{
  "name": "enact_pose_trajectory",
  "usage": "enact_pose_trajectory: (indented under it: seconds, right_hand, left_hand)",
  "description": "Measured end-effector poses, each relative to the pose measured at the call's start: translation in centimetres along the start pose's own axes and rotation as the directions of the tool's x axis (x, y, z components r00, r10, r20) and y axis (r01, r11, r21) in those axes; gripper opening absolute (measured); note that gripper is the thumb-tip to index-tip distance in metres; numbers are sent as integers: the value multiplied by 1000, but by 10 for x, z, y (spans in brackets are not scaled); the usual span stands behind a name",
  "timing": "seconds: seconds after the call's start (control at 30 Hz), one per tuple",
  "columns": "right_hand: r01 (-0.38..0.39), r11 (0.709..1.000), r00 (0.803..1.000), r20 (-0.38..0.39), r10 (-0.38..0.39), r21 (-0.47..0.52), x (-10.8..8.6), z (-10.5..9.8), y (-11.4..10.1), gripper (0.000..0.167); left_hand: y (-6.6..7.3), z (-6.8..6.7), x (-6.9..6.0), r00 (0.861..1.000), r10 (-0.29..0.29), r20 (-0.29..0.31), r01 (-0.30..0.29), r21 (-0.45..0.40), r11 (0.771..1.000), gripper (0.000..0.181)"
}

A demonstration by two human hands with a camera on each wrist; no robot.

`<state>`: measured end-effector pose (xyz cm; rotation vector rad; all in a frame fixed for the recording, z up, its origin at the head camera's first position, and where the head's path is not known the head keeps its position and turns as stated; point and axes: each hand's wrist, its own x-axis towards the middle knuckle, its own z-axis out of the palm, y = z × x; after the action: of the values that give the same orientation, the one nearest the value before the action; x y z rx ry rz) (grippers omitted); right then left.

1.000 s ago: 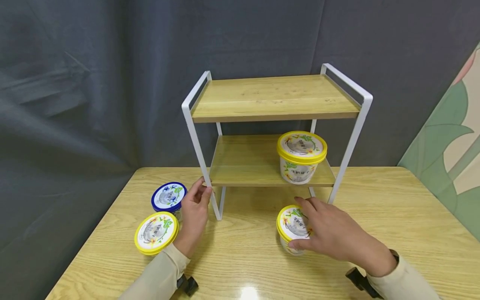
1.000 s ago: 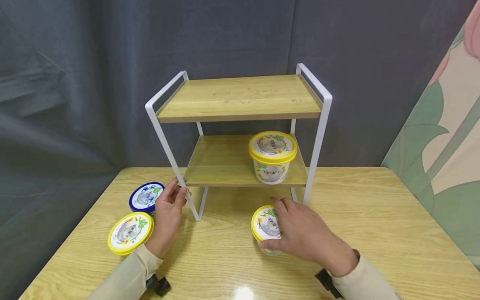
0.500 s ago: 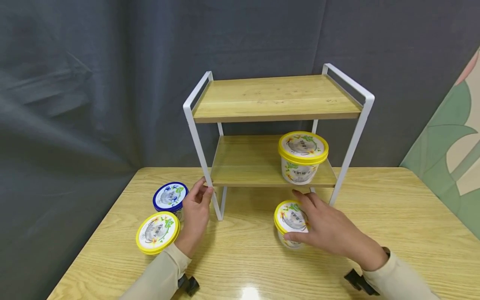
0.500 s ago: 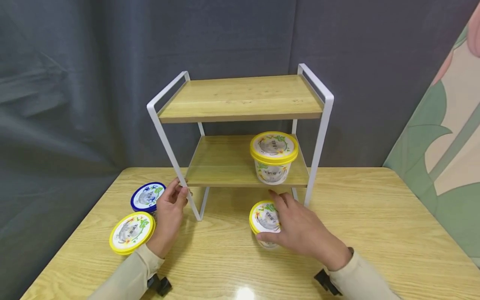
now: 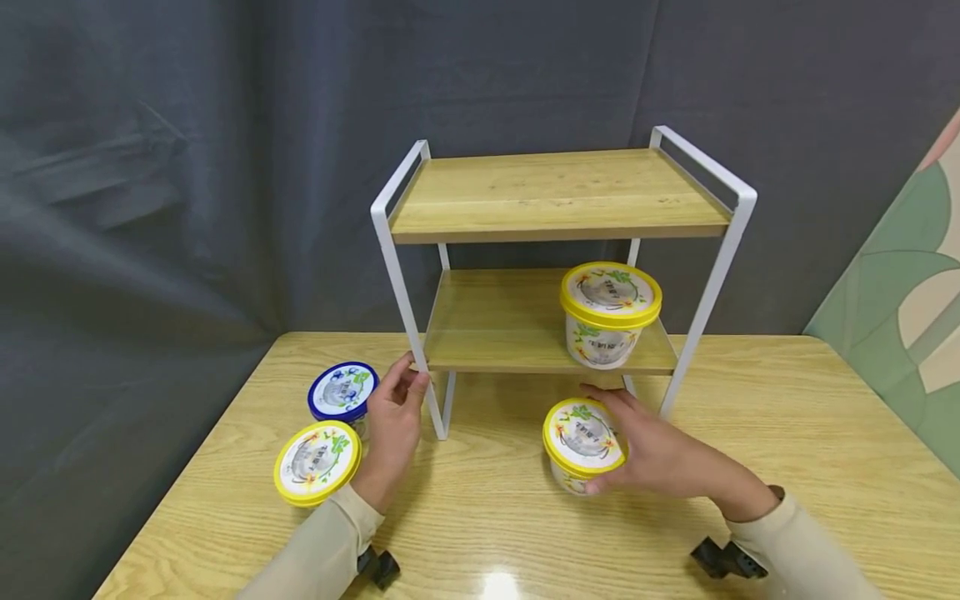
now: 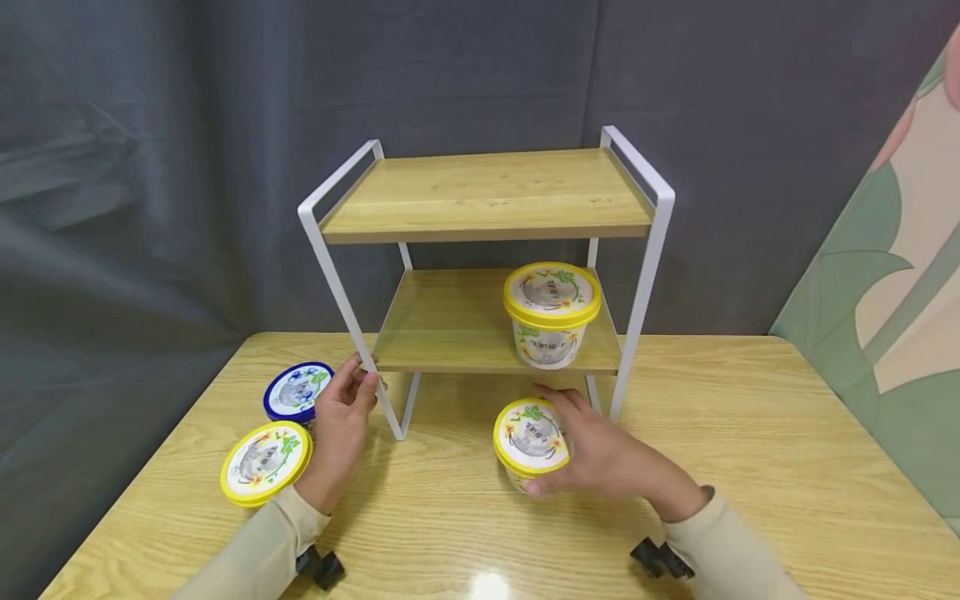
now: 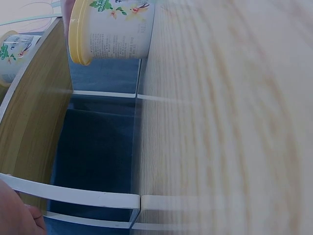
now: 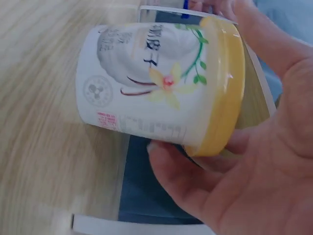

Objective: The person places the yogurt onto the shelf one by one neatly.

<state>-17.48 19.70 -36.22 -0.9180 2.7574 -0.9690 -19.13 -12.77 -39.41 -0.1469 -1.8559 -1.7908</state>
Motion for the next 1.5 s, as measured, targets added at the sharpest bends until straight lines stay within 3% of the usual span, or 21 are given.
enact_pose_trajectory:
  seconds: [0.17, 0.53, 0.8, 1.5]
  right_hand:
    - [22, 994, 997, 69, -30, 108, 0, -4, 9, 112]
    - [12, 977, 993, 112, -37, 213, 2, -8, 16, 109]
    - [9, 927, 988, 139, -66, 375, 8, 3, 26, 100]
    - [-28, 920, 992, 125, -23, 391, 8, 8, 18, 94]
  left_hand:
    - [-1, 0, 0, 1000, 9, 2, -9, 6, 1000, 29]
    - [0, 0, 1, 1000, 5, 2, -5, 6, 1000, 28]
    - [0, 0, 0, 1000, 20, 8, -20, -6, 1000, 29]
    - [1, 0, 0, 1000, 13, 5, -13, 2, 1000, 28]
